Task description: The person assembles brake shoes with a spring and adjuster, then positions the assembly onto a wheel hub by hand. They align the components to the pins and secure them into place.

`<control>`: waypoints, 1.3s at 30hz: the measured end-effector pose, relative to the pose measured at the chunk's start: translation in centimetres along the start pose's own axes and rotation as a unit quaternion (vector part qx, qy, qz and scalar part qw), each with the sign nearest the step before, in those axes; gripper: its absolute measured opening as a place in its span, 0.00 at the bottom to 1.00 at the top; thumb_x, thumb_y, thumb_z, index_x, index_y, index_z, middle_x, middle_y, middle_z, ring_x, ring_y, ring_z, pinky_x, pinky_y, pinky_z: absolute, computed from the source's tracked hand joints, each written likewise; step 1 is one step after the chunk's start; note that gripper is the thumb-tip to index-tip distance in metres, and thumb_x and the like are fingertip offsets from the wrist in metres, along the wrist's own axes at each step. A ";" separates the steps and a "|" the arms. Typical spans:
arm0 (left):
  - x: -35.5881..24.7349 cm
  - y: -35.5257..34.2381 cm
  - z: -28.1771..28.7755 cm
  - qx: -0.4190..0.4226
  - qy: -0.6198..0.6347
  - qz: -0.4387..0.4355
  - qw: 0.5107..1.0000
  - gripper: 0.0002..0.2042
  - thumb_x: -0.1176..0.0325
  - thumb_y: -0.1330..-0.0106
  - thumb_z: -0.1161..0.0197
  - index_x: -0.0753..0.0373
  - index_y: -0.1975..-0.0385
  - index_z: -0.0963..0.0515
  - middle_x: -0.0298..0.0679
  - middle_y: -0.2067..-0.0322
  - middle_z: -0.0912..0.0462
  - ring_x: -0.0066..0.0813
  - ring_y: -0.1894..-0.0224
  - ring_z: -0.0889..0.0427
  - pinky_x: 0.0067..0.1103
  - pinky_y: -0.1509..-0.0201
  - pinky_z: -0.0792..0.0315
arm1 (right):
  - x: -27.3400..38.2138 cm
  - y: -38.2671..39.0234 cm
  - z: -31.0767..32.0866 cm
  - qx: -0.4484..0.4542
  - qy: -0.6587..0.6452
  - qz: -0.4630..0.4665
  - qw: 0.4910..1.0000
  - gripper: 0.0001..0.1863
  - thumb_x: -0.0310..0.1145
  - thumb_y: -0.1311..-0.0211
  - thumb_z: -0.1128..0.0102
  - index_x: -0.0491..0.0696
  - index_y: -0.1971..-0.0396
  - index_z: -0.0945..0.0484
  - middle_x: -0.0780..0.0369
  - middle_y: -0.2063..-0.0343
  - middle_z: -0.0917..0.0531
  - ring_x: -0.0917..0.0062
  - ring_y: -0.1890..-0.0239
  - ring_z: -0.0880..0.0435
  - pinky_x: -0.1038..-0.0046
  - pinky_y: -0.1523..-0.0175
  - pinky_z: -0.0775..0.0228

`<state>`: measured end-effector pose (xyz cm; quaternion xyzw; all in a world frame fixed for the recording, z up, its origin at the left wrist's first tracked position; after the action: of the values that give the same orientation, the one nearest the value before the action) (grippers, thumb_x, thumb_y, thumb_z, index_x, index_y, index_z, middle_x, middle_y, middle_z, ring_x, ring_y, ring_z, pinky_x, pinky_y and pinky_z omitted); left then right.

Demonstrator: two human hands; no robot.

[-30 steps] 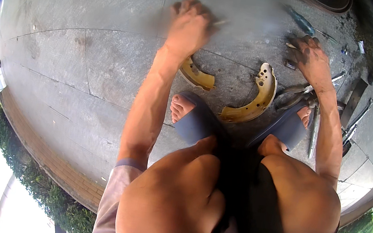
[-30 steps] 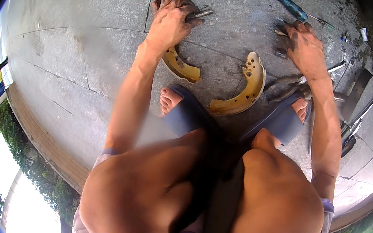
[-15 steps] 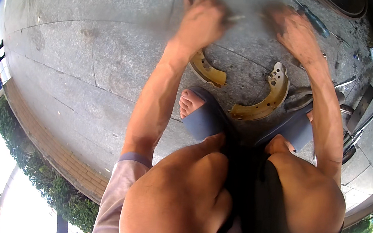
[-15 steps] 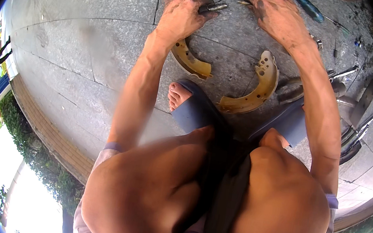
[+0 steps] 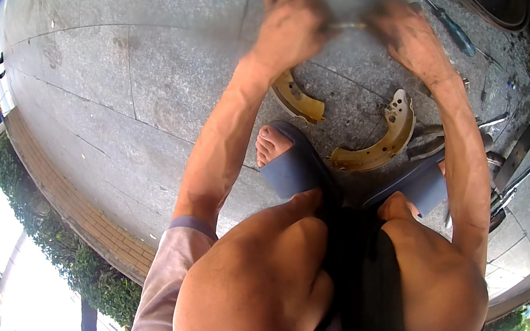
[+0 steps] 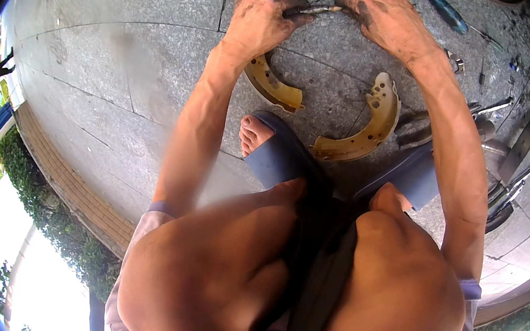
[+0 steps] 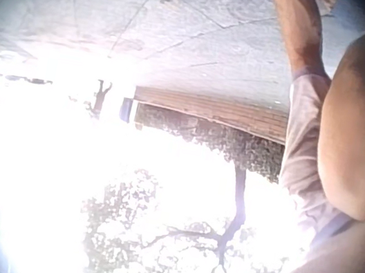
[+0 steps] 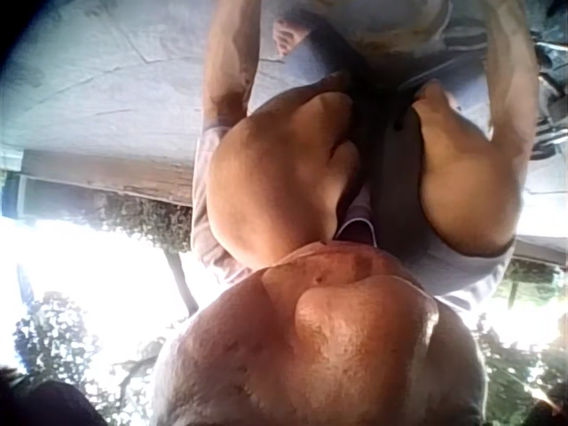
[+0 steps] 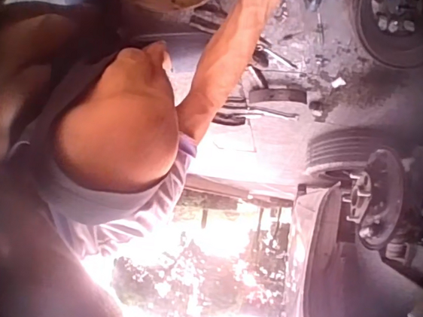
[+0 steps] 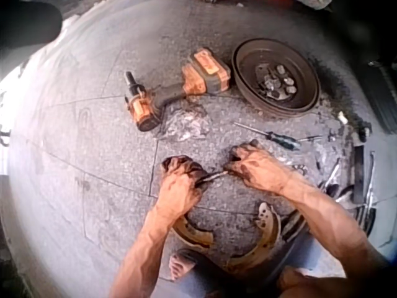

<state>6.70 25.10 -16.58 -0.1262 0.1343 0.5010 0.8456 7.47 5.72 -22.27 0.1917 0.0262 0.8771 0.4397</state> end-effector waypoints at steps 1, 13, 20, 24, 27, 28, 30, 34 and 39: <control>0.0 0.0 0.0 -0.005 -0.004 -0.006 1.000 0.13 0.54 0.44 0.26 0.52 0.64 0.11 0.29 0.57 0.16 0.35 0.43 0.25 0.43 0.39 0.39 | -0.2 0.3 -0.2 -0.019 -0.004 0.014 1.000 0.37 0.22 0.51 0.34 0.55 0.36 0.26 0.54 0.32 0.30 0.60 0.29 0.34 0.53 0.21 0.51; 0.8 0.5 -1.2 -0.031 0.019 -0.007 0.999 0.10 0.56 0.43 0.27 0.51 0.64 0.10 0.29 0.57 0.15 0.36 0.43 0.25 0.43 0.38 0.40 | -0.5 0.2 -1.4 -0.075 -0.146 0.040 0.986 0.35 0.31 0.46 0.37 0.51 0.34 0.28 0.55 0.31 0.30 0.57 0.28 0.35 0.56 0.22 0.47; -0.8 -0.5 0.2 0.002 0.063 -0.031 0.998 0.16 0.63 0.43 0.29 0.61 0.56 0.18 0.45 0.53 0.19 0.50 0.45 0.23 0.45 0.38 0.32 | 0.2 3.0 3.7 -0.093 -0.084 -0.110 0.986 0.23 0.37 0.37 0.37 0.48 0.42 0.23 0.54 0.45 0.20 0.59 0.41 0.23 0.60 0.34 0.32; -0.4 0.4 0.8 -0.111 -0.001 -0.054 0.992 0.19 0.46 0.43 0.27 0.57 0.74 0.16 0.34 0.68 0.19 0.35 0.55 0.22 0.36 0.46 0.36 | 2.7 0.9 5.3 0.012 -0.149 -0.119 0.982 0.21 0.34 0.40 0.39 0.45 0.46 0.20 0.55 0.44 0.21 0.58 0.40 0.26 0.61 0.32 0.33; 0.3 0.4 -0.6 -0.003 -0.018 -0.020 1.000 0.11 0.55 0.43 0.26 0.51 0.63 0.10 0.31 0.54 0.16 0.38 0.43 0.25 0.43 0.36 0.41 | 1.2 2.0 3.6 0.013 -0.167 -0.155 0.974 0.23 0.33 0.42 0.41 0.46 0.45 0.20 0.55 0.38 0.25 0.57 0.36 0.31 0.60 0.29 0.38; 0.3 0.3 -0.6 -0.016 -0.007 -0.017 1.000 0.12 0.55 0.43 0.26 0.51 0.63 0.10 0.31 0.55 0.16 0.39 0.43 0.24 0.43 0.36 0.41 | 0.6 2.3 3.0 -0.004 -0.149 -0.148 0.978 0.22 0.33 0.42 0.40 0.46 0.46 0.20 0.55 0.37 0.26 0.57 0.35 0.32 0.60 0.28 0.39; 0.5 0.4 -0.9 -0.037 0.017 -0.010 0.999 0.12 0.55 0.43 0.26 0.51 0.63 0.10 0.31 0.55 0.16 0.39 0.43 0.24 0.42 0.36 0.41 | 0.2 3.1 3.8 -0.062 -0.099 -0.140 0.983 0.20 0.37 0.39 0.39 0.45 0.48 0.19 0.54 0.42 0.22 0.58 0.41 0.26 0.61 0.33 0.34; -0.1 0.3 -0.2 -0.025 -0.004 -0.008 1.000 0.13 0.54 0.44 0.26 0.52 0.63 0.11 0.32 0.56 0.16 0.38 0.43 0.24 0.43 0.37 0.40 | -0.2 7.6 7.1 -0.083 -0.144 -0.285 0.944 0.21 0.46 0.33 0.36 0.46 0.50 0.17 0.54 0.60 0.12 0.59 0.58 0.12 0.63 0.48 0.22; 0.7 1.0 -0.3 -0.059 -0.018 0.005 0.998 0.15 0.53 0.45 0.25 0.52 0.61 0.11 0.33 0.57 0.16 0.39 0.43 0.25 0.43 0.37 0.39 | 3.0 16.0 4.7 -0.033 -0.261 -0.423 0.867 0.27 0.52 0.36 0.34 0.42 0.50 0.19 0.52 0.67 0.11 0.64 0.62 0.10 0.65 0.54 0.21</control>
<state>6.08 26.04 -17.19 -0.1662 0.0898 0.5149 0.8362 -4.68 -2.35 -13.57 0.3695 -0.0403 0.5252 0.7655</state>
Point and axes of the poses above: each hand's wrist, its own y-axis away from the middle knuckle, its own z-axis out of the back of the hand, x = y × z, the point moved 7 cm from there along -y, towards the middle knuckle
